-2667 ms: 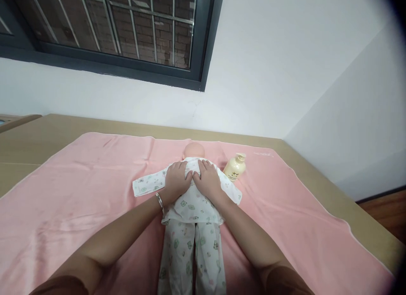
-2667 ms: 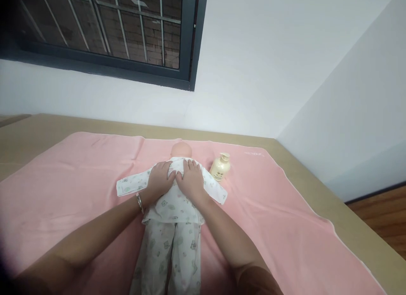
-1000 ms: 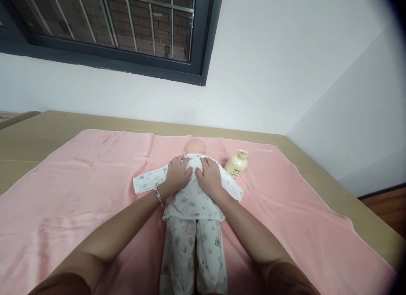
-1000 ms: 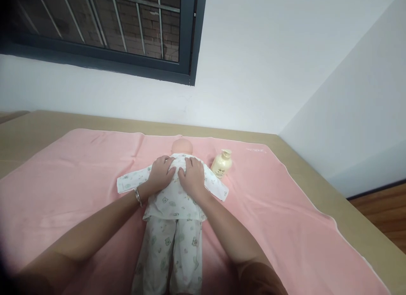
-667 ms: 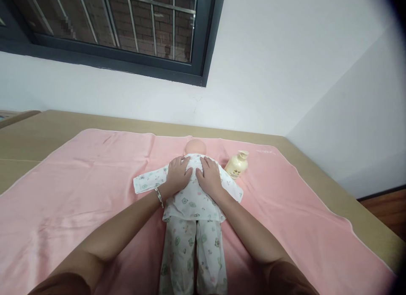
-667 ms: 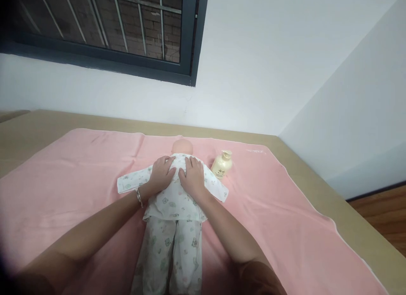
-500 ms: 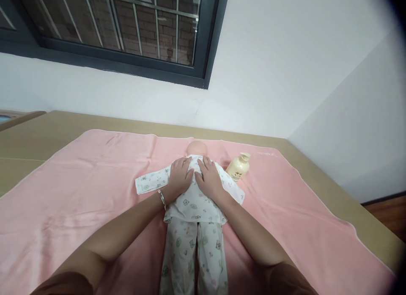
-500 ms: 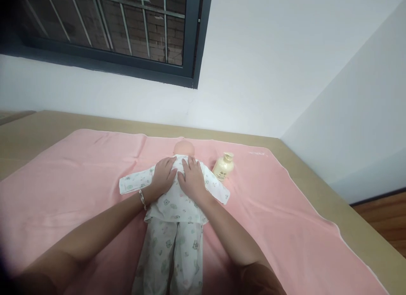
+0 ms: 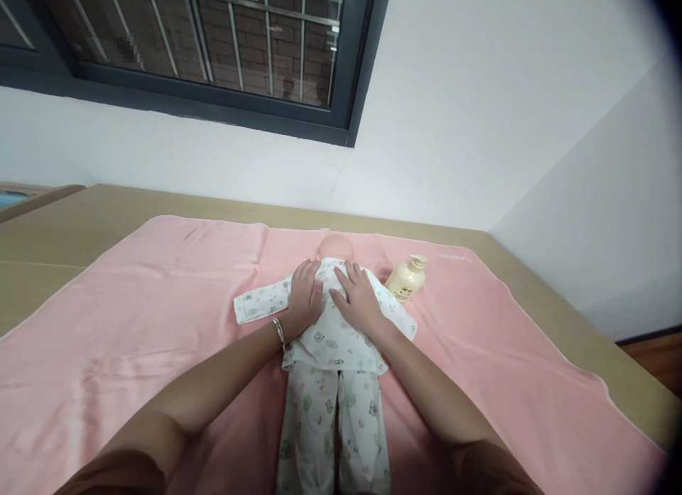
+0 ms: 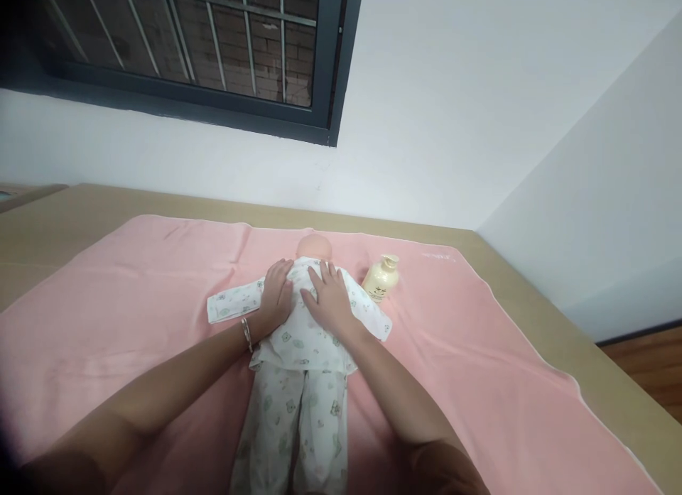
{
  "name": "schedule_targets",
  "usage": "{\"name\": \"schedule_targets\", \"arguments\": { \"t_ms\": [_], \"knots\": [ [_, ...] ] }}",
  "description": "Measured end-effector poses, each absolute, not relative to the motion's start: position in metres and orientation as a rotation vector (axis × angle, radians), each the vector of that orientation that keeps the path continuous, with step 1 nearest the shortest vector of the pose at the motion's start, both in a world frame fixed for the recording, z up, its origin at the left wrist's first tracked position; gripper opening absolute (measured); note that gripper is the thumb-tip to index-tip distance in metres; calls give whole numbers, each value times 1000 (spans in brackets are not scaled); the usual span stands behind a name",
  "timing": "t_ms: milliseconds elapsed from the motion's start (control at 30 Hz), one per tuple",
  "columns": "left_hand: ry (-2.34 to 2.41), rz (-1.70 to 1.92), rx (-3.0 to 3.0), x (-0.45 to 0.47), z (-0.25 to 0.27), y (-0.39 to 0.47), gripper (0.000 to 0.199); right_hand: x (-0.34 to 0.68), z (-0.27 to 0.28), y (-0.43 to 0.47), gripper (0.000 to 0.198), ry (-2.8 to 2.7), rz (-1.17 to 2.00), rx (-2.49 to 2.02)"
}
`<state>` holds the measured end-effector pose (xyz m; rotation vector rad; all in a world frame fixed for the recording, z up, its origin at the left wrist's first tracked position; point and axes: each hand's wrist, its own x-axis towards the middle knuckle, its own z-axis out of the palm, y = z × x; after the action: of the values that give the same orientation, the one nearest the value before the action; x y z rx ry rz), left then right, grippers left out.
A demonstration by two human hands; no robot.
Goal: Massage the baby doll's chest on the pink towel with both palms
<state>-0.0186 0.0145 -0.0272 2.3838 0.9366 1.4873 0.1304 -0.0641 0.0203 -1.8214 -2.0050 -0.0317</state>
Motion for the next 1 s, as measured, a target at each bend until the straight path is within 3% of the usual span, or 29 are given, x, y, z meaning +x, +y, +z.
{"name": "schedule_targets", "arguments": {
  "t_ms": [300, 433, 633, 800, 1000],
  "knots": [
    [915, 1462, 2405, -19, -28, 16, 46, 107, 17, -81, 46, -2220, -157, -1416],
    [952, 1432, 2399, -18, -28, 17, 46, 117, 12, -69, 38, -2002, -87, -1502],
    [986, 1349, 2460, -16, -23, 17, 44, 130, 17, -57, 52, -1826, -30, -1859],
    [882, 1236, 2559, -17, -19, 21, 44, 97, 20, -82, 57, -2118, -199, -1691],
    [905, 1222, 2569, -18, -23, 22, 44, 108, 19, -81, 36, -2041, -163, -1544]
  ]
}}
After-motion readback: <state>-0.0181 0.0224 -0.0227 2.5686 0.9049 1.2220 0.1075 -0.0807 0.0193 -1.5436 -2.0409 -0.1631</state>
